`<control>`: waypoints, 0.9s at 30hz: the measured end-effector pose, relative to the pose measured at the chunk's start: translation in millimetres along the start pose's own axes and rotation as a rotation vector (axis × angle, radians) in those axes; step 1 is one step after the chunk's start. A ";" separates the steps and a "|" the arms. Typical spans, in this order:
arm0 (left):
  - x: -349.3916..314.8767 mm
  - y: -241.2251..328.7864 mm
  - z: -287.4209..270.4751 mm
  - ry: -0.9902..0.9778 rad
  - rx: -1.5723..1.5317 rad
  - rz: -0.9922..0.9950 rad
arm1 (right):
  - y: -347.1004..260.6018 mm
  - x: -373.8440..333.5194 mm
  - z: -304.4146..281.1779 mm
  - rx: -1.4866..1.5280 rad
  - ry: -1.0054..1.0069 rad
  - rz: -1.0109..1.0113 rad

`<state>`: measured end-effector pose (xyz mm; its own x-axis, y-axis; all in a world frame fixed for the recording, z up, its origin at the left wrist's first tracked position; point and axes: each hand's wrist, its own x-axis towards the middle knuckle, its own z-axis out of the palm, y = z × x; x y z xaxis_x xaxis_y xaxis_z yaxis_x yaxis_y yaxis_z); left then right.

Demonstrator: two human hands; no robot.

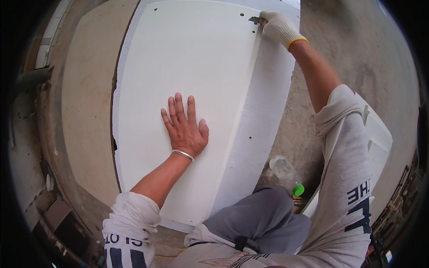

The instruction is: The person uses a utility knife to trim the edges of stacked white panels, then wipes the surfaces with a cloth. The person also uses a yellow tool to pry or separate a panel from the stack.

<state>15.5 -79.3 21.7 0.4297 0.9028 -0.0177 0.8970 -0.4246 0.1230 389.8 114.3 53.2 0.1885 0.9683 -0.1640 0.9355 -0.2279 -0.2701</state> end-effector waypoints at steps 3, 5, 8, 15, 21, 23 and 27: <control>-0.3 2.3 1.3 -0.006 -0.006 0.005 | 5.3 -15.7 7.3 -0.012 -0.006 -0.001; 1.1 1.3 1.2 -0.001 -0.009 0.007 | -4.2 -23.6 3.5 -0.060 0.007 -0.032; 1.0 2.7 1.0 0.011 -0.016 0.005 | -14.3 -36.6 -0.5 -0.159 -0.049 -0.061; 1.1 4.1 0.7 0.024 -0.025 0.004 | -10.0 -35.3 -4.3 -0.043 -0.005 0.017; 2.4 3.9 1.1 0.019 -0.002 0.000 | -10.8 -29.0 0.8 -0.100 -0.020 0.002; 3.2 3.5 1.7 0.019 -0.006 -0.001 | -12.3 -36.7 1.5 -0.136 -0.044 -0.028; -0.7 0.6 2.4 0.017 -0.008 -0.013 | -30.5 -64.1 7.3 -0.162 -0.157 -0.048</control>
<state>15.9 -80.3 19.4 0.4162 0.9093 -0.0029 0.9016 -0.4123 0.1309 347.0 58.4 65.0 0.1057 0.9470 -0.3032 0.9803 -0.1504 -0.1277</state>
